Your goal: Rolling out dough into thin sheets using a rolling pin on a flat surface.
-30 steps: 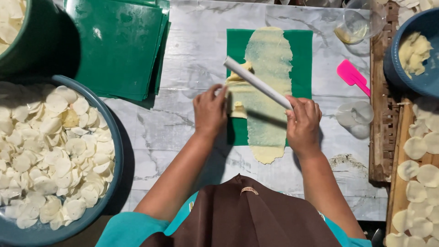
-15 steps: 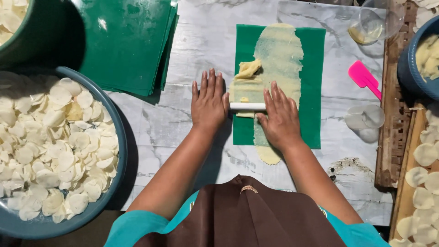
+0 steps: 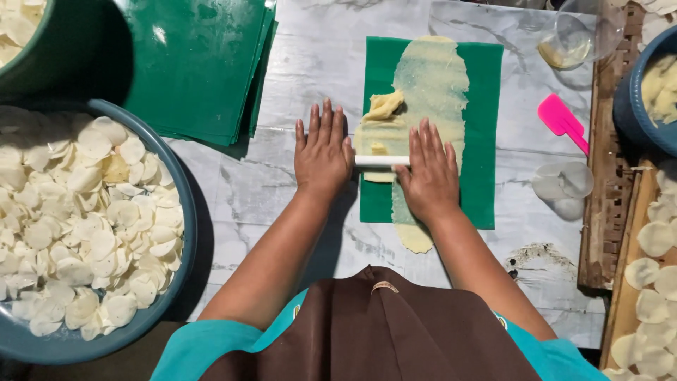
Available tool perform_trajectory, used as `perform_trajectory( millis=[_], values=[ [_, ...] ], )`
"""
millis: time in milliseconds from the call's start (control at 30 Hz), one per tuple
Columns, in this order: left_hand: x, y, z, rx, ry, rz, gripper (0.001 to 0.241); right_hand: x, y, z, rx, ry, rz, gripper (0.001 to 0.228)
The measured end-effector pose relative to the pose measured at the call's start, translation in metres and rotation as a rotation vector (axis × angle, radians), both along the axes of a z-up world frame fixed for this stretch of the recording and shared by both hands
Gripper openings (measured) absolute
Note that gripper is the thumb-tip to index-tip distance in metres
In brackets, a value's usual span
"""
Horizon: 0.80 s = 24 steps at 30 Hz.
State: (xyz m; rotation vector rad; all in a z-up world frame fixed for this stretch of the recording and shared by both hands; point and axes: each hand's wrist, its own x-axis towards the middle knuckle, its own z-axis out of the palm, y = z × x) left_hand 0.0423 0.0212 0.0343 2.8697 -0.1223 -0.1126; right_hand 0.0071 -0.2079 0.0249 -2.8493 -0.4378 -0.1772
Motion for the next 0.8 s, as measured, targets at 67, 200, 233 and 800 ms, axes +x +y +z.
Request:
perform_trajectory(
  millis=[67, 200, 233, 800],
  values=[
    [-0.017, 0.002, -0.003, 0.012, -0.03, -0.035, 0.063, -0.019, -0.002, 0.003, 0.014, -0.002, 0.015, 0.076],
    [-0.014, 0.005, 0.008, 0.004, 0.028, -0.014, 0.066, -0.01, -0.008, -0.003, 0.07, 0.18, -0.044, 0.071],
    [-0.004, 0.006, 0.014, -0.012, 0.012, 0.014, 0.068, 0.001, -0.011, -0.006, 0.094, 0.171, -0.07, 0.065],
    [-0.112, 0.028, -0.012, -0.105, -0.303, -0.211, 0.047, -0.075, -0.027, -0.014, 0.088, -0.056, 0.074, 0.061]
  ],
)
